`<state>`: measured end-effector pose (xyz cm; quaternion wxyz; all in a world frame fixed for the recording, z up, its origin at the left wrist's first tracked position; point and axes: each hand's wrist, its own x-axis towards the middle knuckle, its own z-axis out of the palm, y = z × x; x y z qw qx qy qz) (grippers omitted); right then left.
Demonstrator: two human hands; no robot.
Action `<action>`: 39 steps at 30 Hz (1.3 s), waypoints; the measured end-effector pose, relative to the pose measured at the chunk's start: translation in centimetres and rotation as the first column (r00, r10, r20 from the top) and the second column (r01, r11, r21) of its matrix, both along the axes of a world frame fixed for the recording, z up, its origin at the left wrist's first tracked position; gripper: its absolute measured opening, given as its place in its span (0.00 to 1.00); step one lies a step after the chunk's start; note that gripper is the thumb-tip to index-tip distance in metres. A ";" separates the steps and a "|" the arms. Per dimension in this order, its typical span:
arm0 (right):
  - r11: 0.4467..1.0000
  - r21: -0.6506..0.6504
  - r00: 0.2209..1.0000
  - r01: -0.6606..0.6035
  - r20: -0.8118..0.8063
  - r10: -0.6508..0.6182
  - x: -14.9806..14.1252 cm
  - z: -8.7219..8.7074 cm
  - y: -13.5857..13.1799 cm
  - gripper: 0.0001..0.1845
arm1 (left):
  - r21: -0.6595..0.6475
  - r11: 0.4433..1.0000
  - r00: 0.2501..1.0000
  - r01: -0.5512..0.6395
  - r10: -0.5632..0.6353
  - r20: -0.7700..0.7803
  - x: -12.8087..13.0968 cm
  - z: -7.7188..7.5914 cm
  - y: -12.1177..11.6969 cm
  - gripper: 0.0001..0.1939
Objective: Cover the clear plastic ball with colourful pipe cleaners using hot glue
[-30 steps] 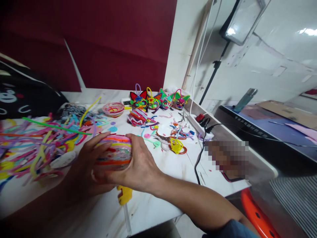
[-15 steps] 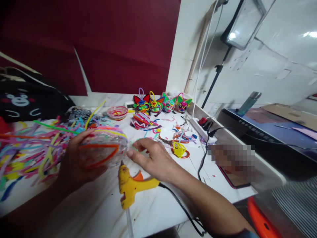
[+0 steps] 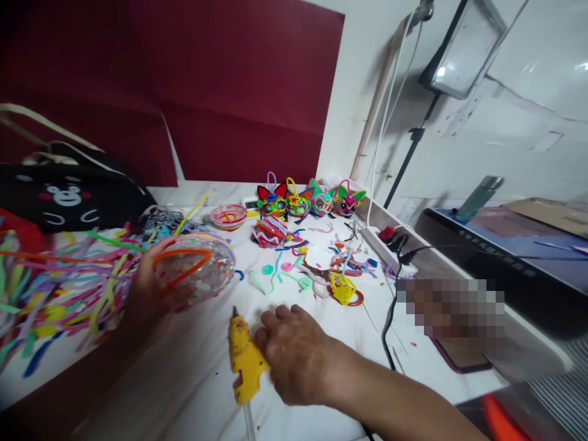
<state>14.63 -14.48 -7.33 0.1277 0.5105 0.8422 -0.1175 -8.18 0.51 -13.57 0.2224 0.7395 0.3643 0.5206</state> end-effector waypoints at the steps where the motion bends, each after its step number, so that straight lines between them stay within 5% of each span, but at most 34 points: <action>1: 1.000 0.007 1.000 -0.010 0.022 0.009 -0.3 -0.2 0.0 0.28 | -0.023 1.000 1.000 0.014 -0.014 0.022 0.0 0.1 0.0 0.45; 7: 0.995 0.095 0.999 -0.034 0.008 0.034 -0.9 -1.1 0.3 0.25 | -0.066 0.998 0.998 0.003 0.001 0.062 -0.4 0.8 0.1 0.47; 14: 0.966 0.256 0.952 0.032 -0.302 0.049 1.6 0.4 -0.4 0.11 | 0.091 0.985 0.988 -0.148 0.151 -0.021 -0.7 0.5 0.3 0.46; 18: 0.881 0.458 0.817 0.123 -0.550 0.172 2.2 0.2 -0.7 0.12 | 0.312 0.946 0.979 -0.092 0.144 -0.147 -0.5 0.5 0.3 0.46; 22: 0.777 0.603 0.703 0.181 -0.632 0.327 1.9 -0.8 -0.4 0.14 | 0.579 0.815 0.983 -0.021 0.122 -0.137 0.1 0.3 0.2 0.46; 29: 0.761 0.607 0.667 0.230 -0.667 0.330 1.7 -2.0 0.1 0.02 | 0.557 0.820 0.970 0.132 0.008 -0.242 -0.1 -0.5 -0.4 0.39; 39: 0.773 0.591 0.641 0.228 -0.689 0.338 1.8 -2.4 0.1 0.05 | 0.603 0.782 0.972 0.160 -0.017 -0.235 -0.1 -0.5 -0.7 0.27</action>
